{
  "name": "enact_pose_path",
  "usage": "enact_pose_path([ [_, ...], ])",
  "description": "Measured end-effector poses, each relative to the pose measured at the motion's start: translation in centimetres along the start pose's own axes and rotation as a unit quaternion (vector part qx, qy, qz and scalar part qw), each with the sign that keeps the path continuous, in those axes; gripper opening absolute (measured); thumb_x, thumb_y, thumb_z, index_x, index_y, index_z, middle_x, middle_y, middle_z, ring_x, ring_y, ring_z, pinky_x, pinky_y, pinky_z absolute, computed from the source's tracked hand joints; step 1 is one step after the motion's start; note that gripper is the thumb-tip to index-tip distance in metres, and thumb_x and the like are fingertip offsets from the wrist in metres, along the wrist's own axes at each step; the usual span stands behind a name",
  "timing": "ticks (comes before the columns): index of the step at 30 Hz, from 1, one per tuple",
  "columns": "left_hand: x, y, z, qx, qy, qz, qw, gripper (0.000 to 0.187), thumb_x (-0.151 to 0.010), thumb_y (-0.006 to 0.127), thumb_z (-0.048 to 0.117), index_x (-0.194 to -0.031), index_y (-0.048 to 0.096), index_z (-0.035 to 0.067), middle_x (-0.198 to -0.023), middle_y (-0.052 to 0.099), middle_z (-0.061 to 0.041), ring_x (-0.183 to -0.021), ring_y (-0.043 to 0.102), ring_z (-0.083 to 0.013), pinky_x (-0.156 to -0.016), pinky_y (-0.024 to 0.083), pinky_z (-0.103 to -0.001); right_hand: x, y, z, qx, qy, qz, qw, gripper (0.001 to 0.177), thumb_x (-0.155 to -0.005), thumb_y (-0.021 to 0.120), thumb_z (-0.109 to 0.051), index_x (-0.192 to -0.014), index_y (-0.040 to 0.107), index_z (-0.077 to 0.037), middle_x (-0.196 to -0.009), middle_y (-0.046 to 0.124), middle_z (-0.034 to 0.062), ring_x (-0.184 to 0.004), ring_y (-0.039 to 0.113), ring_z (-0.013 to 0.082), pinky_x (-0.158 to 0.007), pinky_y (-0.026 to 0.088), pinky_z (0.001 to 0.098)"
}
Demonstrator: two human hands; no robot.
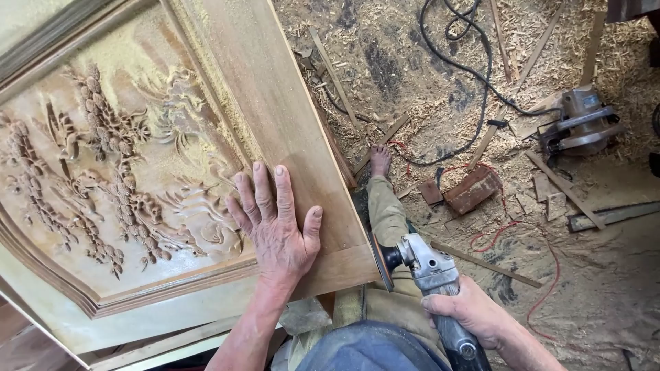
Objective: Using a handheld angle grinder with a sanding disc to smooth and finish the edges and surfaces of a decorative carved wooden door panel.
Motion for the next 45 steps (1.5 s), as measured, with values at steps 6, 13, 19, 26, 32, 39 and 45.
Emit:
enact_pose_path([
  [6, 0.1, 0.1, -0.2, -0.005, -0.001, -0.004, 1.0, 0.077, -0.104, 0.038, 0.062, -0.165, 0.03, 0.015, -0.173, 0.019, -0.016, -0.162, 0.009, -0.0416, -0.13, -0.003, -0.059, 0.2, 0.0, 0.1, 0.005, -0.017, -0.004, 1.0, 0.017, -0.071, 0.074, 0.006, -0.079, 0.059, 0.009, -0.063, 0.067, 0.0271, -0.051, 0.061, 0.0316, -0.047, 0.051, 0.042],
  [13, 0.2, 0.1, -0.2, -0.003, 0.002, 0.013, 1.0, 0.076, -0.105, 0.04, 0.062, -0.166, 0.031, 0.016, -0.173, 0.02, -0.015, -0.161, 0.009, -0.0401, -0.129, -0.002, -0.059, 0.5, 0.4, 3.1, -0.102, -0.034, -0.058, 0.993, 0.034, -0.078, 0.072, 0.004, -0.107, 0.054, 0.004, -0.076, 0.069, 0.0285, -0.059, 0.064, 0.0361, -0.056, 0.056, 0.0471],
  [19, 0.3, 0.4, -0.2, -0.009, -0.001, 0.015, 1.0, 0.077, -0.105, 0.042, 0.062, -0.167, 0.029, 0.018, -0.174, 0.019, -0.013, -0.161, 0.009, -0.0385, -0.127, -0.003, -0.059, -0.3, 2.2, 6.5, -0.174, -0.071, -0.056, 0.981, 0.023, -0.08, 0.071, 0.005, -0.095, 0.053, 0.005, -0.072, 0.066, 0.0259, -0.056, 0.063, 0.0331, -0.053, 0.056, 0.0424],
  [26, 0.5, 0.5, -0.1, -0.023, -0.018, 0.017, 0.999, 0.078, -0.105, 0.035, 0.066, -0.168, 0.025, 0.022, -0.175, 0.015, -0.007, -0.162, 0.007, -0.0336, -0.128, -0.002, -0.059, -1.7, 2.8, 9.1, -0.195, -0.103, -0.061, 0.973, 0.019, -0.08, 0.07, 0.002, -0.093, 0.056, 0.003, -0.072, 0.067, 0.0247, -0.056, 0.064, 0.0333, -0.047, 0.053, 0.0419],
  [32, 0.4, 0.4, 0.0, -0.025, -0.017, 0.015, 0.999, 0.077, -0.106, 0.039, 0.066, -0.168, 0.025, 0.023, -0.175, 0.015, -0.007, -0.162, 0.007, -0.0334, -0.127, -0.001, -0.06, -2.4, 2.8, 9.6, -0.193, -0.13, -0.059, 0.971, 0.016, -0.081, 0.068, 0.001, -0.088, 0.055, 0.004, -0.069, 0.065, 0.0246, -0.053, 0.064, 0.0324, -0.049, 0.055, 0.042],
  [39, 0.5, 0.3, -0.1, -0.035, -0.005, 0.03, 0.999, 0.078, -0.105, 0.039, 0.066, -0.167, 0.027, 0.021, -0.174, 0.019, -0.01, -0.161, 0.012, -0.0358, -0.126, 0.004, -0.063, -1.6, 2.5, 8.9, -0.181, -0.129, -0.055, 0.973, 0.018, -0.078, 0.072, 0.004, -0.088, 0.058, 0.008, -0.069, 0.065, 0.0241, -0.053, 0.062, 0.0314, -0.051, 0.055, 0.0407],
  [45, 0.4, 0.6, -0.2, -0.033, 0.003, 0.033, 0.999, 0.078, -0.106, 0.036, 0.066, -0.167, 0.027, 0.019, -0.174, 0.02, -0.011, -0.161, 0.013, -0.0364, -0.126, 0.002, -0.061, -1.4, 1.4, 7.3, -0.149, -0.124, -0.063, 0.979, 0.021, -0.076, 0.072, 0.003, -0.09, 0.057, 0.006, -0.07, 0.065, 0.0237, -0.053, 0.063, 0.0318, -0.05, 0.054, 0.0408],
])
Point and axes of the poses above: each hand's wrist, its own x-axis away from the middle knuckle, its own y-axis out of the palm, z = x × y, the point moved 2 cm from there along -x, towards the middle knuckle
